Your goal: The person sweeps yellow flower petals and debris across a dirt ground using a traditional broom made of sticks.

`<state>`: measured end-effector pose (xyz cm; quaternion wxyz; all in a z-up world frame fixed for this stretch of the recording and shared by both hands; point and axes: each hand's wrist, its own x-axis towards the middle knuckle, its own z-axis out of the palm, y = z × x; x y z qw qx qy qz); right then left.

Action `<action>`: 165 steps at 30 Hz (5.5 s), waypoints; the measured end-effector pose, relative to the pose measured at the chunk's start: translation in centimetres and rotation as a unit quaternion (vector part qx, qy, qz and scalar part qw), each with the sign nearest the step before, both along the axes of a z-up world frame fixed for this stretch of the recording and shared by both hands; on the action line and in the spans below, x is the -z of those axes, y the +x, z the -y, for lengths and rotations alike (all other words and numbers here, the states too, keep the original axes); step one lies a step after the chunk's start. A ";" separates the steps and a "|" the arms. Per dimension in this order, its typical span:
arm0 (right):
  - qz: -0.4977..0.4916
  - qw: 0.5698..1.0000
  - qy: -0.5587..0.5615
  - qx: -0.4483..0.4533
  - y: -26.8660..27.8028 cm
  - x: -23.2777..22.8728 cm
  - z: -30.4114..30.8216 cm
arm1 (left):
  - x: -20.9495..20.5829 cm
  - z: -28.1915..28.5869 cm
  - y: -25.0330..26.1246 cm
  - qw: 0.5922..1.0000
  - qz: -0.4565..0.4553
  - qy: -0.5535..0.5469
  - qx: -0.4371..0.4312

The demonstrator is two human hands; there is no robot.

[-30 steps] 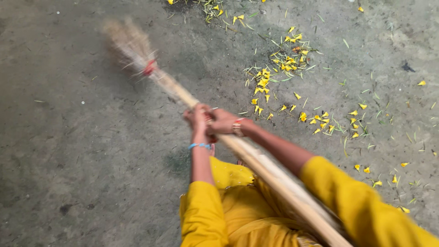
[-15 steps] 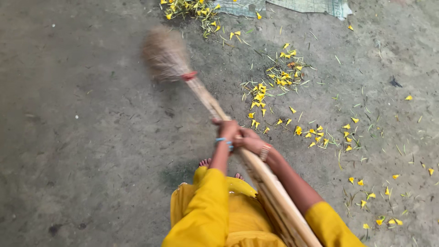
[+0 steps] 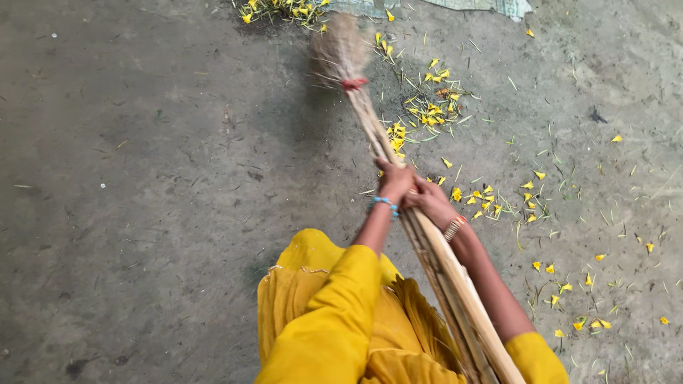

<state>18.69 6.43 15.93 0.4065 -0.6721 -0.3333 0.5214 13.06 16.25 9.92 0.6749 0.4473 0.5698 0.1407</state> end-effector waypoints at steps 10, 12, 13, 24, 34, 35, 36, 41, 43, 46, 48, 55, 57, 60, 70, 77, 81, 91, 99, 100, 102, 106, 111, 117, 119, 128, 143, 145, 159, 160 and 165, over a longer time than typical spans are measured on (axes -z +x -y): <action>-0.095 0.970 0.001 -0.225 -13.8 0.2 -10.2 | 3.3 -7.3 -17.5 0.961 0.066 -0.020 -0.266; -0.104 0.963 -0.046 -0.244 -17.0 0.8 -10.5 | 7.9 -7.8 -21.5 0.942 0.118 -0.051 -0.309; -0.113 0.959 -0.086 -0.246 -18.6 1.3 -10.6 | 10.2 -7.7 -23.7 0.929 0.169 -0.071 -0.322; -0.031 0.957 -0.045 -0.284 -14.0 5.5 -11.1 | 7.5 -8.0 -19.2 0.955 -0.012 -0.122 -0.270; -0.041 0.999 -0.023 -0.029 2.6 6.0 -6.1 | 2.8 -8.4 0.2 0.995 -0.094 -0.015 0.010; -0.047 0.999 -0.021 0.003 3.2 5.6 -5.8 | 2.0 -8.0 1.2 0.995 -0.098 0.000 0.031; -0.063 0.998 -0.018 0.018 3.7 4.9 -5.8 | 1.3 -7.8 2.0 0.993 -0.104 0.017 0.054; -0.101 0.993 0.029 0.061 3.7 -1.3 -8.3 | -3.3 -9.6 3.1 0.990 -0.099 0.030 0.096; -0.092 0.994 0.038 0.046 3.0 -3.0 -10.0 | -4.6 -10.8 2.8 0.991 -0.088 0.035 0.090; -0.087 0.996 0.027 0.019 1.6 -4.4 -12.8 | -5.3 -13.2 0.9 0.994 -0.086 0.053 0.044; -0.108 0.994 0.024 0.000 0.1 -4.1 -14.8 | -5.1 -15.1 -1.2 0.993 -0.102 0.044 0.042; -0.123 0.983 -0.014 -0.135 -5.6 3.6 -20.4 | 3.1 -19.5 -11.2 0.987 -0.151 0.040 -0.042; -0.046 0.974 0.037 -0.218 -7.5 6.7 -20.7 | 6.5 -18.2 -14.5 0.985 -0.157 -0.012 -0.068; -0.125 0.965 0.038 -0.227 -8.1 8.3 -19.7 | 9.9 -19.4 -13.5 0.971 -0.208 0.069 0.091; -0.042 0.998 -0.041 0.000 4.1 4.6 -16.3 | 7.5 -18.8 3.7 0.879 -0.242 0.175 0.371; -0.100 0.989 0.045 0.099 7.1 0.2 -16.8 | -0.3 -18.5 7.3 0.977 -0.097 0.077 0.176; -0.124 0.985 0.039 0.110 5.2 -3.9 -20.0 | -4.8 -21.3 5.7 0.980 -0.080 0.095 0.156; -0.087 0.995 0.049 -0.027 -3.6 -8.0 -28.5 | -9.1 -28.3 -5.7 0.993 -0.085 0.061 0.048; -0.105 0.984 -0.009 -0.143 -9.4 1.6 -32.2 | 1.1 -30.6 -14.9 0.992 -0.106 -0.038 -0.054; -0.125 0.981 -0.002 -0.149 -10.0 2.6 -31.8 | 3.1 -30.4 -15.3 0.991 -0.116 -0.040 -0.043; -0.105 0.984 -0.013 -0.147 -9.6 4.0 -31.4 | 7.2 -30.3 -13.9 0.990 -0.139 -0.012 0.037; -0.021 0.997 -0.041 -0.066 -4.4 3.9 -28.7 | 11.8 -30.8 -5.8 0.859 -0.178 0.242 0.414; -0.062 0.996 -0.029 0.047 0.6 0.9 -24.6 | 6.9 -27.9 2.8 0.875 -0.109 0.188 0.432; -0.074 0.991 0.025 0.107 2.8 -4.1 -22.9 | -2.8 -25.3 4.7 0.967 -0.062 0.076 0.237; -0.070 0.991 0.024 0.114 2.3 -5.3 -23.2 | -5.1 -25.4 3.6 0.973 -0.055 0.073 0.212; -0.050 0.998 0.012 0.021 -2.1 -2.6 -25.9 | -0.4 -27.2 -2.5 0.983 -0.078 0.021 0.167; -0.113 0.990 -0.015 0.080 -0.2 4.5 -19.0 | 7.2 -22.7 1.6 0.930 -0.159 0.027 0.332; -0.117 0.987 0.002 0.108 1.6 4.0 -17.3 | 6.5 -21.4 4.4 0.927 -0.136 0.059 0.345; -0.072 0.997 0.035 0.019 -2.1 -6.7 -27.4 | -6.9 -28.1 -2.7 0.994 -0.066 0.046 0.074; -0.095 0.995 0.029 0.006 -3.0 -6.7 -28.8 | -6.2 -29.3 -3.8 0.995 -0.064 0.048 0.055; -0.152 0.983 0.027 -0.099 -7.7 -3.9 -35.2 | 0.2 -34.8 -11.0 0.992 -0.094 0.081 0.027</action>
